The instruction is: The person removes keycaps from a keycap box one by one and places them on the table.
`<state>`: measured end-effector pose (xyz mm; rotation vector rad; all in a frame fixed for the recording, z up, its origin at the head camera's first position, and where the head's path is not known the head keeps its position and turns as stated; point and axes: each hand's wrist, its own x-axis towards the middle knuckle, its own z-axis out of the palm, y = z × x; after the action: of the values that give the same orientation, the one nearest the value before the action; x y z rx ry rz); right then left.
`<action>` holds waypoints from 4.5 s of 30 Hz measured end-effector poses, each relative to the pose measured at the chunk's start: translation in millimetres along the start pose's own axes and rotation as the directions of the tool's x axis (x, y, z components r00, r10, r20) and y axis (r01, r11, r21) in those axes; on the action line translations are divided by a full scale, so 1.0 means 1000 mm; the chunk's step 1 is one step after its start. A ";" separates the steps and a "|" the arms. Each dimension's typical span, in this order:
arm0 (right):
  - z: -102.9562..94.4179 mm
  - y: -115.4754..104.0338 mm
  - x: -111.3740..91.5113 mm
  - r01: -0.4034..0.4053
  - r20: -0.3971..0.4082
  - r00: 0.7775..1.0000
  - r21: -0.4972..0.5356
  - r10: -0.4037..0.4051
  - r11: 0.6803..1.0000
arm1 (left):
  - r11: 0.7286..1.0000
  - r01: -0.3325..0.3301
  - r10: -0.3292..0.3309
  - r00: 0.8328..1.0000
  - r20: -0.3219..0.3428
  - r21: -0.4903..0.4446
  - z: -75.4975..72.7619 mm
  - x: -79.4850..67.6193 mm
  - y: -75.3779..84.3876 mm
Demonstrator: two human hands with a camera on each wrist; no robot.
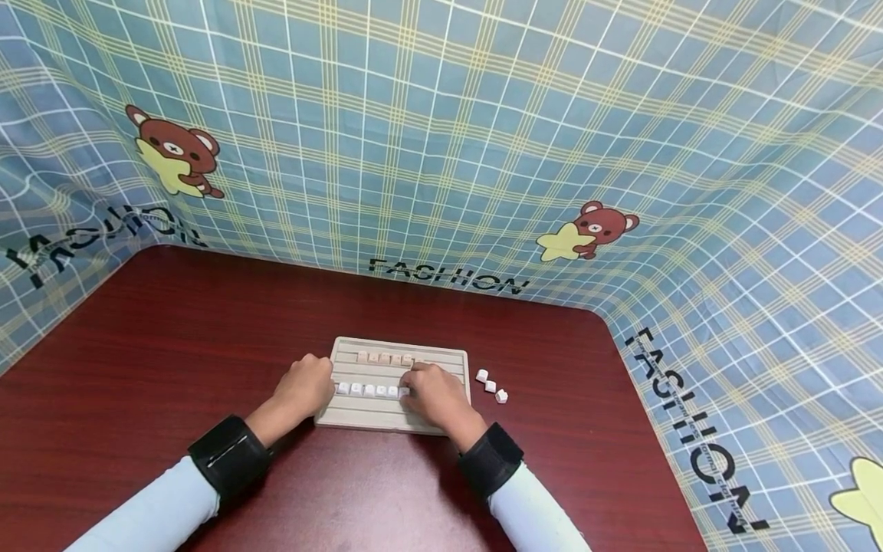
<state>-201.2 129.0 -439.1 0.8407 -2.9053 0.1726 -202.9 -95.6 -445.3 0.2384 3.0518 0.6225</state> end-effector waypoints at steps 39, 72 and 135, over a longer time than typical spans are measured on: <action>-0.009 0.017 -0.017 -0.005 -0.038 0.999 0.001 0.005 1.000 | 1.000 -0.003 0.003 1.000 -0.005 -0.007 0.003 -0.001 -0.002; -0.019 0.074 -0.048 -0.254 -0.039 0.966 0.047 0.256 0.966 | 0.999 -0.029 0.028 0.999 -0.027 -0.018 0.000 -0.001 -0.002; -0.024 0.042 -0.025 -0.114 -0.120 0.984 0.113 0.128 0.987 | 0.999 -0.035 0.035 0.998 -0.043 0.002 0.002 -0.001 -0.001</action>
<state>-200.9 180.8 -422.5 0.6410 -2.8483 0.3794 -201.5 -95.7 -447.2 0.2826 3.0953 0.6352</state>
